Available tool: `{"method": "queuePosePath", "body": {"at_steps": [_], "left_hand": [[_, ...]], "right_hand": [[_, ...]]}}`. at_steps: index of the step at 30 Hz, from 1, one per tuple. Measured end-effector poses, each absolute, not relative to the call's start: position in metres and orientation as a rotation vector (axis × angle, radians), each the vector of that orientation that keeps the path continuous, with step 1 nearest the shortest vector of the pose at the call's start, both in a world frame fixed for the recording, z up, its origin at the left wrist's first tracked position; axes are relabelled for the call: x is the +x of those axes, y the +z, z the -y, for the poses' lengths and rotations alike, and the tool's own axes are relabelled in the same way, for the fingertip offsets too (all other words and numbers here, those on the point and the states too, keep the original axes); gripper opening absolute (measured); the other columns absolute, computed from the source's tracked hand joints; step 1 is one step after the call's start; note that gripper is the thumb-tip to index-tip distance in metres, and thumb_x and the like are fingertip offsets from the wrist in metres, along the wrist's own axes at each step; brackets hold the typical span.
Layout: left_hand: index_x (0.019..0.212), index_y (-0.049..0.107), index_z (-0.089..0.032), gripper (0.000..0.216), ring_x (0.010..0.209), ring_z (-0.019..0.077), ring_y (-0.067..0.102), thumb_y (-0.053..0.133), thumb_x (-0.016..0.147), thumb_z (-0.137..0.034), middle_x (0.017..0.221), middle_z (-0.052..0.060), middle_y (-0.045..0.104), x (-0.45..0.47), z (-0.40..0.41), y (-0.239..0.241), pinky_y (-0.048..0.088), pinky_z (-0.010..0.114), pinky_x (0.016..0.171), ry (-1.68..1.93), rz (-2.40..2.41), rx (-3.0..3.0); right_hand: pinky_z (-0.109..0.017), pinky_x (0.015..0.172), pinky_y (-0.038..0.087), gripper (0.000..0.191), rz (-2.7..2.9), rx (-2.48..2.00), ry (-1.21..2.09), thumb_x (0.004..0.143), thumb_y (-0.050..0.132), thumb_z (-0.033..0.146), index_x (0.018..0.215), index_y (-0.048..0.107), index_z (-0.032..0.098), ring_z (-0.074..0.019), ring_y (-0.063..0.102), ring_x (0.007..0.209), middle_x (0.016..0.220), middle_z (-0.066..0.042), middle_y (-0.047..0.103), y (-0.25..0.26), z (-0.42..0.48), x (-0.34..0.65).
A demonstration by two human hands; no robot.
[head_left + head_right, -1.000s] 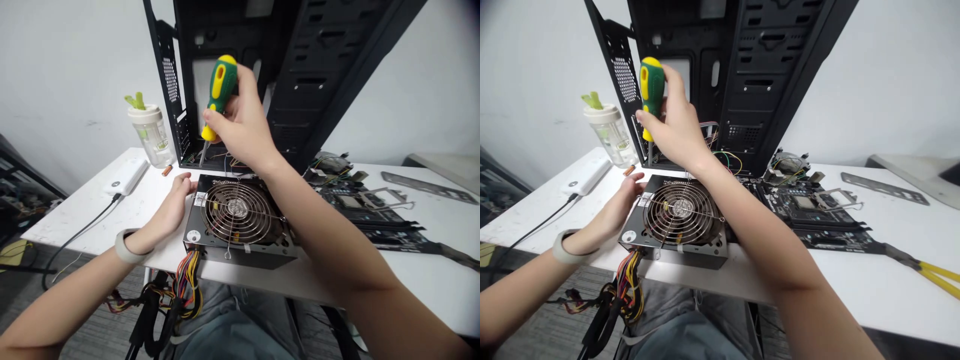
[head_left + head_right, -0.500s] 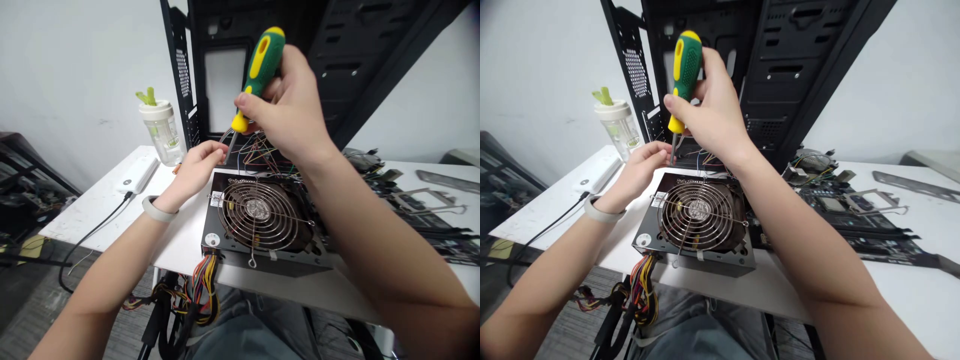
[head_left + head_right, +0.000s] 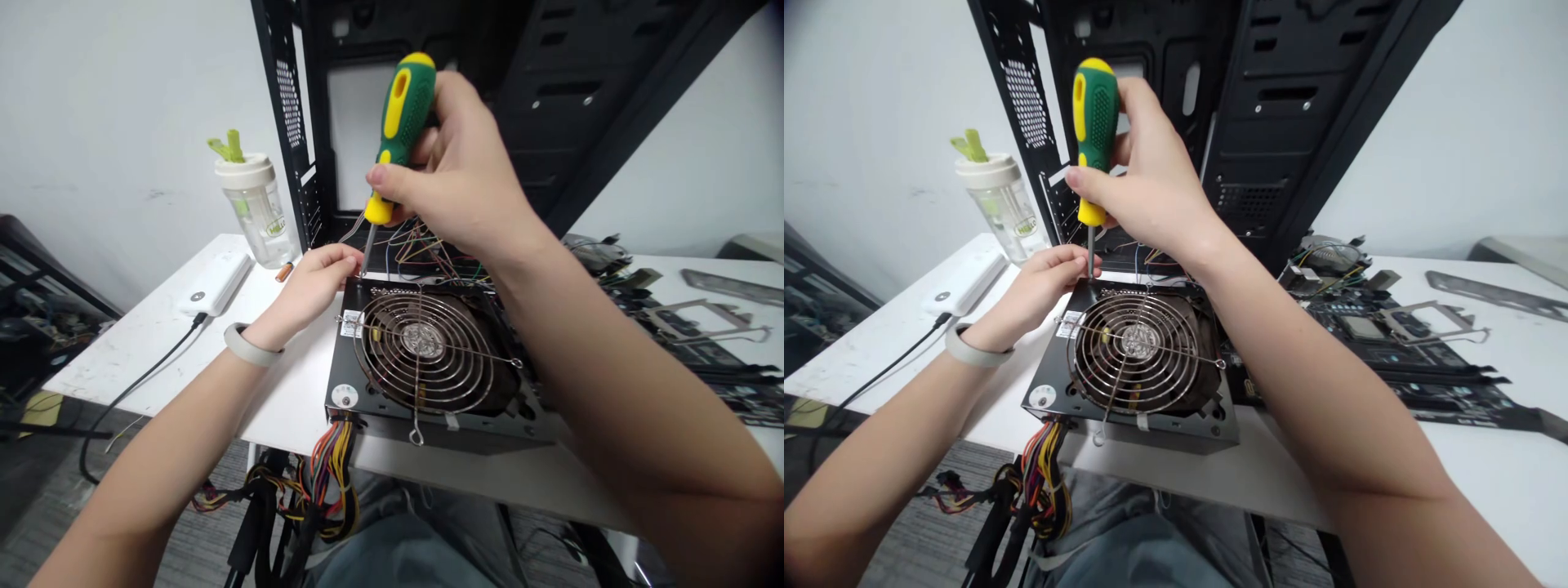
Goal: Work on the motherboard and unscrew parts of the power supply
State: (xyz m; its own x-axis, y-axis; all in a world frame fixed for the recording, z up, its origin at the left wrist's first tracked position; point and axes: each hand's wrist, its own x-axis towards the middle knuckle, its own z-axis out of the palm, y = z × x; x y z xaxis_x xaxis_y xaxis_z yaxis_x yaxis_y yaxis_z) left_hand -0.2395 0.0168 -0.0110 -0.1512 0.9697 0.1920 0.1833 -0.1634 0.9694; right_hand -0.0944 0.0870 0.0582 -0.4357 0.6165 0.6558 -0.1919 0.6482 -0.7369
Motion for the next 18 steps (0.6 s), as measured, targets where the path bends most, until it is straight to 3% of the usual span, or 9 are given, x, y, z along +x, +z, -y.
{"method": "queuePosePath", "body": {"at_steps": [4,9,18], "left_hand": [[0.070,0.063,-0.016,0.011,0.064,0.0085,0.048,0.058,0.077,-0.022,0.075,0.001,0.061,-0.2394,-0.0184,-0.0133,0.036,0.021,0.058,1.323,-1.408,1.328],[0.066,0.061,-0.016,0.011,0.058,0.0090,0.046,0.059,0.075,-0.022,0.063,-0.001,0.055,-0.2367,-0.0164,-0.0104,0.040,0.021,0.056,1.274,-1.436,1.274],[0.062,0.059,-0.016,0.020,0.055,0.0080,0.043,0.053,0.080,-0.022,0.060,-0.002,0.050,-0.2340,-0.0137,-0.0055,0.042,0.020,0.055,1.275,-1.447,1.257]], "right_hand": [[-0.022,0.042,0.049,0.046,1.810,-0.340,0.920,0.067,0.073,0.010,0.096,0.041,0.024,-0.0107,0.060,0.063,0.082,0.004,0.055,0.0590,-0.0876,-0.0929],[-0.020,0.042,0.049,0.043,1.846,-0.367,0.916,0.073,0.072,0.016,0.099,0.038,0.025,-0.0098,0.060,0.060,0.080,0.005,0.057,0.0561,-0.0906,-0.0953],[-0.028,0.045,0.052,0.049,1.874,-0.369,0.906,0.066,0.076,0.024,0.098,0.039,0.027,-0.0138,0.060,0.059,0.080,0.004,0.061,0.0526,-0.0942,-0.0983]]}}
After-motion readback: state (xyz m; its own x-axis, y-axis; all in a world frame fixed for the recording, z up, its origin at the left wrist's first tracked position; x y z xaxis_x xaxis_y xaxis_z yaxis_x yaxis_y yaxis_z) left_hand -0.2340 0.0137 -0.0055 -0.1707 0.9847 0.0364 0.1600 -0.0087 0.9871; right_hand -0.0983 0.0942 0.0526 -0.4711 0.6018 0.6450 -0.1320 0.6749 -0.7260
